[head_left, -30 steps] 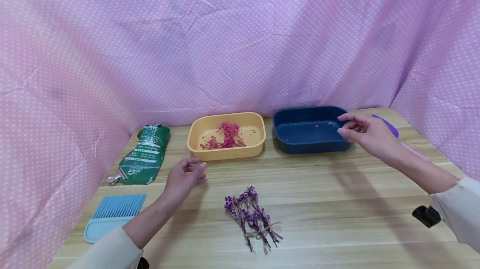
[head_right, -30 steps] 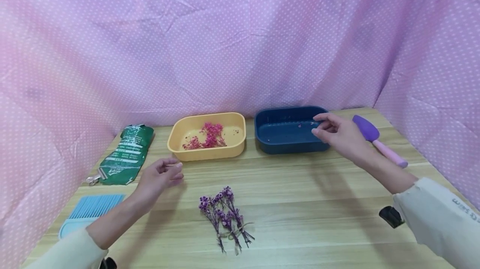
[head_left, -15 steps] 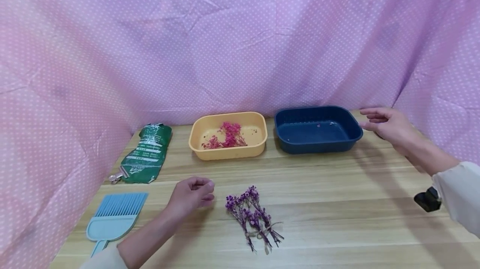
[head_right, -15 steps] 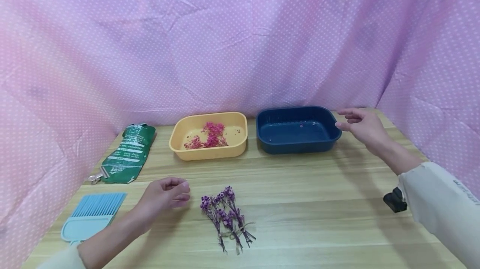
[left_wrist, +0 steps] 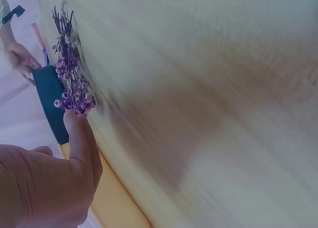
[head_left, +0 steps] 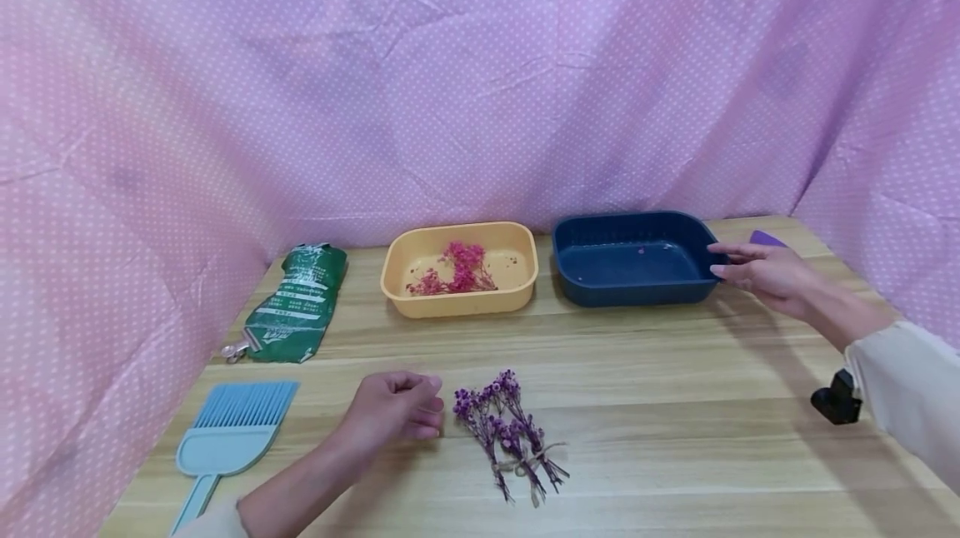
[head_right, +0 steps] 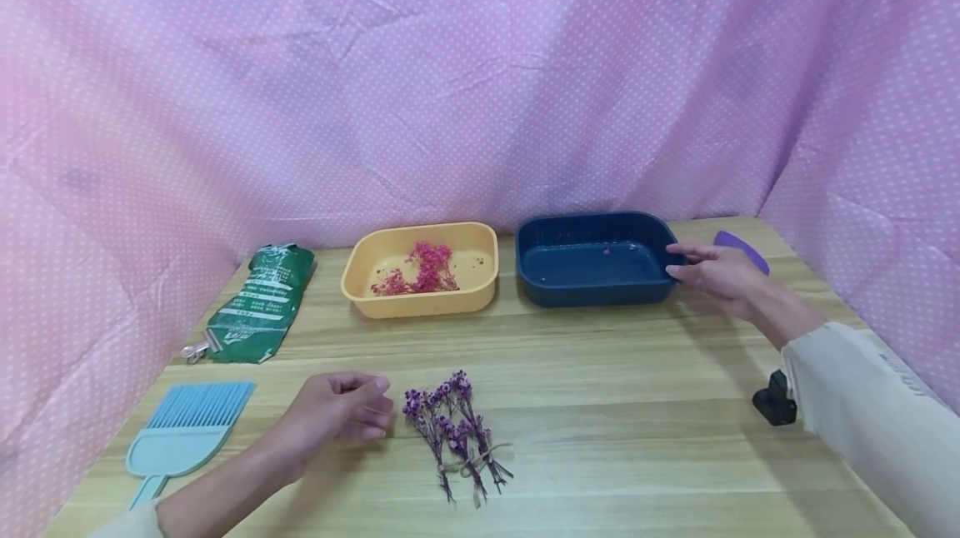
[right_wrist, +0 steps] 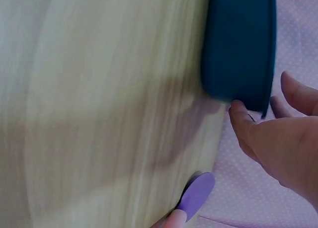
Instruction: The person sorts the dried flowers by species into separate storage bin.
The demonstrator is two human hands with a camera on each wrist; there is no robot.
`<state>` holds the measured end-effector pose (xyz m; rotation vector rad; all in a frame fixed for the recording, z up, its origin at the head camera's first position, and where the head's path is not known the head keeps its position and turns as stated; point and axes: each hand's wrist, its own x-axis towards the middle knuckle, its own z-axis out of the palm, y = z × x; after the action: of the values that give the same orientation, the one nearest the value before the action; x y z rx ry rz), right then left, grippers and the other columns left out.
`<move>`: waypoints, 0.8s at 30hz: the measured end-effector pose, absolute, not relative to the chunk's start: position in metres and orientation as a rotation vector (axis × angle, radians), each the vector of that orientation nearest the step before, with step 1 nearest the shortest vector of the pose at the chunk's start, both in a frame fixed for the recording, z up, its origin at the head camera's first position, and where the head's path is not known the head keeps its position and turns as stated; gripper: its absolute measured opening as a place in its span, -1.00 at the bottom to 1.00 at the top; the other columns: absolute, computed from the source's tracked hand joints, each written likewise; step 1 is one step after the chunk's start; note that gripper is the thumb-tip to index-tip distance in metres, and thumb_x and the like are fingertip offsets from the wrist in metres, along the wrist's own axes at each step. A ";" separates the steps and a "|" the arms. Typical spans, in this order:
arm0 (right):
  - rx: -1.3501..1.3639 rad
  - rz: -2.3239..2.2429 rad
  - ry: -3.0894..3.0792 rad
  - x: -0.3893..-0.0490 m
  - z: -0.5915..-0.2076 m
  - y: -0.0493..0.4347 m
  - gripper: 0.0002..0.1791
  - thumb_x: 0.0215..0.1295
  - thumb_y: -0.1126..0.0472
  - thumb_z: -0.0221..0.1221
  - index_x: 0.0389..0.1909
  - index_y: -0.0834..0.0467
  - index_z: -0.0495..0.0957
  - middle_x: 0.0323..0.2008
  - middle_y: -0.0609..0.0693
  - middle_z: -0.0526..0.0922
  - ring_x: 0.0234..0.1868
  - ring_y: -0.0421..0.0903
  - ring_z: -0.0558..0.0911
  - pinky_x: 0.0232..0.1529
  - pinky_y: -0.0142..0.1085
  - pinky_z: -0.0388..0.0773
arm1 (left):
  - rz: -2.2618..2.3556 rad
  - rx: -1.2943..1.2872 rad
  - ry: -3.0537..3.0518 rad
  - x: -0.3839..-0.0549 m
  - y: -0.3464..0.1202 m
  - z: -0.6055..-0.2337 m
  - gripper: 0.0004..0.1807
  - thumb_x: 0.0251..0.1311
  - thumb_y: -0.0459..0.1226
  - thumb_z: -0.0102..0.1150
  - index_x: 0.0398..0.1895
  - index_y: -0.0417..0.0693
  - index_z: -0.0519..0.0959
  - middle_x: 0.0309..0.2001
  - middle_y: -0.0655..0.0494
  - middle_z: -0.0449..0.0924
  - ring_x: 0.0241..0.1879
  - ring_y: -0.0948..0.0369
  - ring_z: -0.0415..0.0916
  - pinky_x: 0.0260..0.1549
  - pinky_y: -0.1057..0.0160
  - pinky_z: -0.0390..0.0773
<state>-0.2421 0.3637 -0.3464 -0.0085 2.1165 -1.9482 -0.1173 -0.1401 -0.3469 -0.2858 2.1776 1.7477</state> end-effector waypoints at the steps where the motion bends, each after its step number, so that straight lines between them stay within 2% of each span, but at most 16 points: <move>1: -0.001 -1.918 2.138 -0.242 -0.348 0.364 -0.65 0.33 0.36 0.15 -0.17 -0.23 0.57 -0.07 -0.30 0.46 -0.16 -0.43 0.54 -0.08 -0.54 0.55 | 1.737 -0.273 2.167 -0.116 -0.140 -0.347 -0.56 0.28 -0.19 0.18 0.01 -0.44 0.50 -0.24 -0.20 0.64 -0.34 0.06 0.65 -0.30 0.15 0.72; 7: 0.012 -1.803 2.245 -0.241 -0.352 0.363 -0.69 0.38 0.30 0.12 -0.05 -0.20 0.44 0.22 0.10 0.16 -0.16 -0.49 0.51 -0.03 -0.53 0.54 | 1.713 -0.214 2.077 -0.110 -0.140 -0.350 -0.54 0.29 -0.16 0.17 -0.04 -0.48 0.50 -0.33 -0.18 0.66 -0.40 0.09 0.66 -0.31 0.16 0.72; 12: 0.008 -1.738 2.295 -0.242 -0.352 0.362 -0.58 0.40 0.29 0.09 0.22 -0.01 0.31 0.33 0.21 0.02 -0.15 -0.53 0.49 -0.03 -0.54 0.53 | 1.674 -0.169 2.023 -0.104 -0.135 -0.358 -0.59 0.30 -0.17 0.16 -0.15 -0.46 0.56 -0.40 -0.11 0.66 -0.46 0.14 0.66 -0.35 0.18 0.72; 15: 0.008 -1.701 2.318 -0.241 -0.351 0.362 -0.44 0.40 0.25 0.11 0.35 0.16 0.17 0.33 0.19 0.03 -0.14 -0.53 0.49 -0.02 -0.55 0.52 | 1.664 -0.149 1.997 -0.098 -0.132 -0.364 -0.61 0.28 -0.16 0.18 -0.19 -0.43 0.58 -0.44 -0.08 0.66 -0.50 0.16 0.65 -0.39 0.18 0.72; 18: 0.004 -1.690 2.321 -0.241 -0.351 0.363 -0.38 0.39 0.21 0.13 0.38 0.21 0.13 0.27 0.08 0.13 -0.12 -0.51 0.50 -0.02 -0.55 0.52 | 1.652 -0.117 2.019 -0.095 -0.127 -0.370 -0.61 0.25 -0.15 0.22 -0.22 -0.40 0.59 -0.45 -0.06 0.64 -0.53 0.18 0.64 -0.44 0.19 0.72; 21: -0.017 -1.711 2.304 -0.242 -0.351 0.365 -0.45 0.37 0.20 0.16 0.32 0.12 0.22 0.14 -0.08 0.29 -0.11 -0.47 0.52 -0.02 -0.51 0.54 | 1.592 -0.070 2.146 -0.094 -0.121 -0.373 -0.63 0.18 -0.10 0.29 -0.30 -0.32 0.58 -0.50 -0.03 0.63 -0.61 0.21 0.59 -0.56 0.21 0.70; 24: -0.023 -1.732 2.289 -0.242 -0.351 0.366 -0.56 0.36 0.22 0.16 0.21 0.00 0.32 0.04 -0.19 0.35 -0.12 -0.45 0.52 -0.02 -0.49 0.56 | 1.445 0.006 2.366 -0.097 -0.114 -0.374 -0.60 0.07 -0.03 0.37 -0.37 -0.21 0.54 -0.59 0.05 0.57 -0.68 0.24 0.48 -0.69 0.29 0.58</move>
<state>-0.2420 0.3659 -0.3510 -0.0229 2.2889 -1.7315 -0.0967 -0.1142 -0.3742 0.0058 2.3658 1.4450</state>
